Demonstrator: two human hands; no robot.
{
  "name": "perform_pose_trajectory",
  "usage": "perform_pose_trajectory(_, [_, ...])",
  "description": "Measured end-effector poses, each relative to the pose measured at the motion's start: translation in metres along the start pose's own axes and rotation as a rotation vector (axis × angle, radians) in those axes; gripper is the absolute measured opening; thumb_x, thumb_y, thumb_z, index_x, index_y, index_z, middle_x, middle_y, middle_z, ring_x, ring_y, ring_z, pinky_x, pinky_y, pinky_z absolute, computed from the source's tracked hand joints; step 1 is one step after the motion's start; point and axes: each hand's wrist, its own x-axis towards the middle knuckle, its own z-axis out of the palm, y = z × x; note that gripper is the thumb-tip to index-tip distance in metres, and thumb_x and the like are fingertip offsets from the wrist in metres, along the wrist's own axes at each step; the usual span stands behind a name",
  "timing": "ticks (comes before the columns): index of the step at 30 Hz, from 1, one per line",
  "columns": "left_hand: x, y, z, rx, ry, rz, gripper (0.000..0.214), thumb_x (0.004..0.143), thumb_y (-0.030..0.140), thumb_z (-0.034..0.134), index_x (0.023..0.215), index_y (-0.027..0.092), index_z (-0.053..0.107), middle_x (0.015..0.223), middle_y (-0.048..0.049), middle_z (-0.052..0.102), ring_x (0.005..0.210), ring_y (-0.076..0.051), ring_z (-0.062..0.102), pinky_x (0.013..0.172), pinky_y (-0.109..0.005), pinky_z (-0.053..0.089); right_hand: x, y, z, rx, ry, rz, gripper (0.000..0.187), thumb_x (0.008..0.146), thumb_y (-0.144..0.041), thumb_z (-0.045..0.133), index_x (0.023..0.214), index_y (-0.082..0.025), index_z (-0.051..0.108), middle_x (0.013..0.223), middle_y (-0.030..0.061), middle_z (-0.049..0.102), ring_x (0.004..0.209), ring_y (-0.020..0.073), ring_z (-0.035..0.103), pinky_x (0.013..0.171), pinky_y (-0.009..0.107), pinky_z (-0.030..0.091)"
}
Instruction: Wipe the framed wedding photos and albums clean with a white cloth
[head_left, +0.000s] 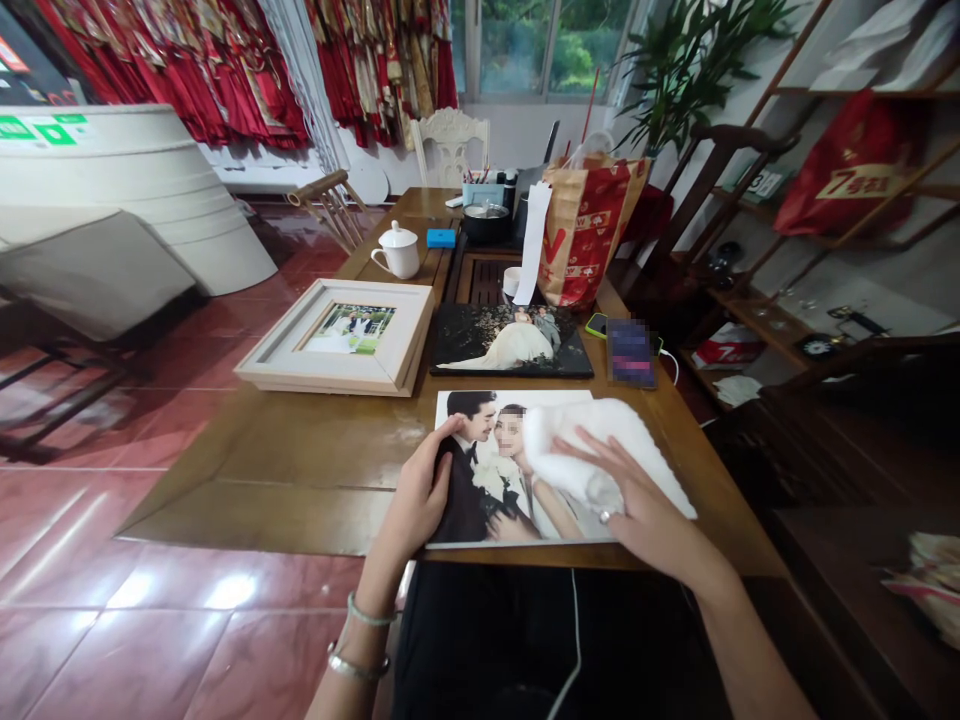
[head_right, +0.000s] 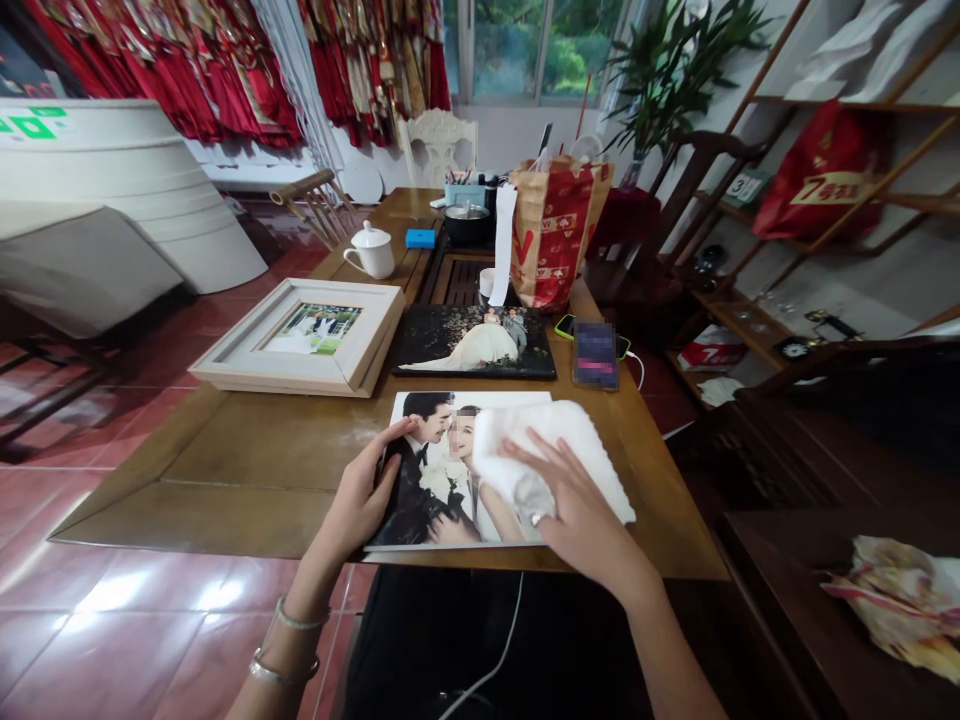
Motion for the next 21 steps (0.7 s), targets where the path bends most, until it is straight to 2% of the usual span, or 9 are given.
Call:
perform_pose_trajectory(4, [0.0,-0.004,0.0,-0.031,-0.018,0.036,0.04,0.096,0.016,0.033,0.132,0.019,0.049,0.139,-0.0087,0.055,0.134,-0.021,0.046,0.115,-0.044,0.033,0.045,0.001,0.002,-0.093,0.098,0.059,0.084,0.069,-0.006,0.043,0.149,-0.028,0.03,0.157,-0.0004,0.03,0.147,0.022,0.014,0.119,0.054,0.009])
perform_pose_trajectory(7, [0.0,-0.006,0.0,-0.041,-0.031,0.059,0.042,0.096,0.013,0.029,0.13,0.019,0.052,0.141,-0.0089,0.053,0.136,-0.02,0.043,0.116,-0.044,0.032,0.079,-0.019,0.011,-0.141,0.124,0.098,0.074,0.073,-0.01,0.047,0.145,-0.026,0.04,0.155,0.0003,0.034,0.147,0.0266,0.014,0.118,0.056,0.008])
perform_pose_trajectory(10, [0.0,-0.006,0.0,-0.041,-0.022,0.074,0.042,0.095,0.012,0.029,0.129,0.019,0.053,0.141,-0.0086,0.053,0.136,-0.02,0.043,0.116,-0.044,0.033,0.094,-0.043,0.028,-0.184,0.14,0.062,0.068,0.075,-0.018,0.053,0.143,-0.023,0.044,0.154,0.0026,0.035,0.146,0.0305,0.014,0.117,0.058,0.005])
perform_pose_trajectory(12, [0.0,-0.006,0.0,-0.042,-0.01,0.078,0.043,0.095,0.012,0.029,0.13,0.02,0.053,0.14,-0.0082,0.054,0.135,-0.02,0.045,0.115,-0.045,0.033,0.089,-0.056,0.04,-0.195,0.127,-0.007,0.073,0.072,-0.016,0.054,0.143,-0.024,0.043,0.154,0.0011,0.035,0.146,0.0293,0.014,0.118,0.056,0.003])
perform_pose_trajectory(15, [0.0,-0.004,-0.001,-0.039,0.005,0.056,0.043,0.094,0.011,0.031,0.13,0.021,0.053,0.14,-0.0081,0.054,0.133,-0.021,0.046,0.114,-0.046,0.035,0.06,-0.067,0.048,-0.175,0.069,-0.098,0.084,0.063,-0.007,0.05,0.144,-0.028,0.04,0.155,-0.0042,0.032,0.147,0.0242,0.011,0.119,0.053,0.002])
perform_pose_trajectory(19, [0.0,-0.002,-0.001,-0.041,-0.004,0.016,0.042,0.094,0.011,0.032,0.13,0.02,0.053,0.14,-0.0087,0.054,0.134,-0.02,0.046,0.115,-0.045,0.033,0.012,-0.06,0.035,-0.102,-0.08,-0.155,0.09,0.06,-0.002,0.042,0.144,-0.033,0.038,0.155,-0.0094,0.03,0.148,0.0192,0.011,0.12,0.052,0.005])
perform_pose_trajectory(21, [0.0,-0.002,-0.001,-0.044,-0.008,0.007,0.042,0.094,0.012,0.032,0.13,0.019,0.053,0.14,-0.0087,0.054,0.134,-0.02,0.046,0.115,-0.045,0.033,-0.003,-0.045,0.023,-0.073,-0.084,-0.078,0.085,0.065,-0.002,0.04,0.143,-0.036,0.04,0.154,-0.0101,0.032,0.147,0.0192,0.015,0.12,0.053,0.011])
